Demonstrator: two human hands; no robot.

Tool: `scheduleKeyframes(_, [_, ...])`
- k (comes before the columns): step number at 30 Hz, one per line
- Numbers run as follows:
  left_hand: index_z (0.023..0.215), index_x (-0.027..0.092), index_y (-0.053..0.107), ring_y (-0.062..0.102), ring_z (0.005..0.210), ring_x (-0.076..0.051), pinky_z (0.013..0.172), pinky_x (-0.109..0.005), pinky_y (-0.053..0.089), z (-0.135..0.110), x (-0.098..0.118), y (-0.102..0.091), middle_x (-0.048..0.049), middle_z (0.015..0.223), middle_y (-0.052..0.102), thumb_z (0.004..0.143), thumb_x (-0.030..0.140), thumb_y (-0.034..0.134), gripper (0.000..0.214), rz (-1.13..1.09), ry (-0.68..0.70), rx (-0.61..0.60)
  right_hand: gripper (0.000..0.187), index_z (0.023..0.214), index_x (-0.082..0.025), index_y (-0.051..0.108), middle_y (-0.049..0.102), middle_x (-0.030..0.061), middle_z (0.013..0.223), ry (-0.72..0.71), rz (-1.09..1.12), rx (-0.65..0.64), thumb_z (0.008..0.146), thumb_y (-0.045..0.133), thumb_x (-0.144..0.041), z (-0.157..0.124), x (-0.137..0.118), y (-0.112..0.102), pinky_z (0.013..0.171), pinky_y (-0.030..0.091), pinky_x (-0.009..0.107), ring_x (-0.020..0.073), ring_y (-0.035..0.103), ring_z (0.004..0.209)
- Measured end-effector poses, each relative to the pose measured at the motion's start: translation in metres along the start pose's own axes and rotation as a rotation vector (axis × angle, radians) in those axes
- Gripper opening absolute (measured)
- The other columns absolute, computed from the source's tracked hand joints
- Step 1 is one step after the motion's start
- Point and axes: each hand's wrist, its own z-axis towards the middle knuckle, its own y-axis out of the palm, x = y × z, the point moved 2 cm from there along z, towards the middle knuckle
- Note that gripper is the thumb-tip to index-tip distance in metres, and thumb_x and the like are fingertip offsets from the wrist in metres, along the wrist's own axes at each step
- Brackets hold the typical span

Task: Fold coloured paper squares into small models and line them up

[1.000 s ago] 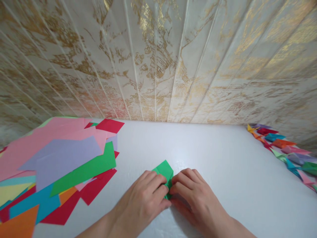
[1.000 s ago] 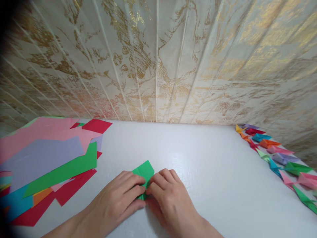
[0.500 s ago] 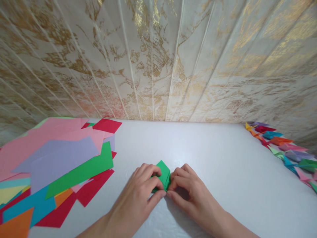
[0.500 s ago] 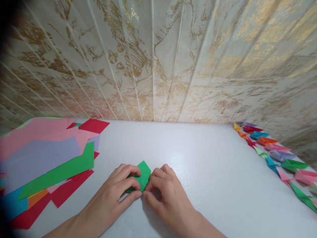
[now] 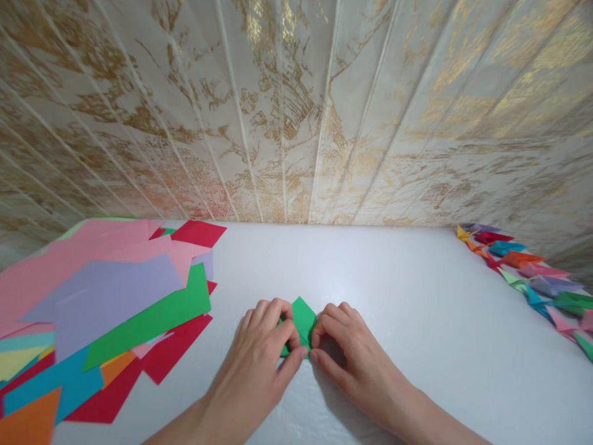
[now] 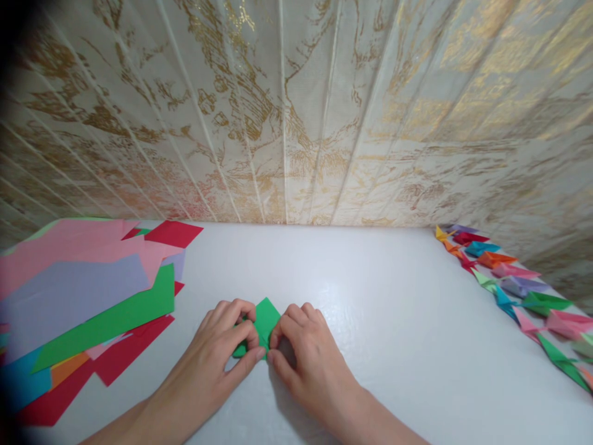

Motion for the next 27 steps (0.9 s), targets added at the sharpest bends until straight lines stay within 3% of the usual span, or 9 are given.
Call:
scheduleKeyframes(13, [0.083,0.022,0.050,0.048,0.088,-0.024,0.077,-0.038,0.039,0.001,-0.002,0.003,-0.0018,0.094,0.054,0.088,0.016,0.062,0.014,0.019,-0.042,-0.012,0.023,0.085,-0.020,0.060,0.058,0.0019,0.088,0.009,-0.003,0.002,0.083,0.061,0.003,0.000,0.000,0.001,0.078,0.038,0.039,0.0222,0.049,0.086])
scheduleKeyframes(18, [0.087,0.024,0.055,0.050,0.096,-0.024,0.082,-0.039,0.039,0.002,-0.005,0.000,-0.0009,0.101,0.055,0.091,0.017,0.062,0.010,-0.025,-0.041,-0.069,0.025,0.087,-0.021,0.060,0.060,0.0011,0.087,-0.024,-0.008,0.014,0.082,0.062,0.004,-0.001,0.002,-0.001,0.076,0.040,0.037,0.0213,0.050,0.084])
scheduleKeyframes(24, [0.087,0.023,0.057,0.050,0.100,-0.024,0.083,-0.038,0.040,0.001,-0.006,-0.002,-0.0019,0.103,0.056,0.092,0.015,0.059,0.010,-0.042,-0.031,-0.067,0.017,0.100,-0.020,0.062,0.065,0.0043,0.094,-0.384,-0.162,0.060,0.097,0.052,-0.006,-0.010,0.003,-0.002,0.079,0.043,0.033,0.0204,0.053,0.088])
scheduleKeyframes(27, [0.086,0.022,0.057,0.050,0.098,-0.024,0.083,-0.038,0.041,0.002,-0.006,-0.003,-0.0023,0.103,0.056,0.091,0.014,0.059,0.010,-0.041,-0.036,-0.058,0.017,0.103,-0.019,0.064,0.065,0.0039,0.088,-0.463,-0.298,0.029,0.100,0.050,-0.012,-0.014,0.001,-0.001,0.074,0.042,0.033,0.0195,0.052,0.079])
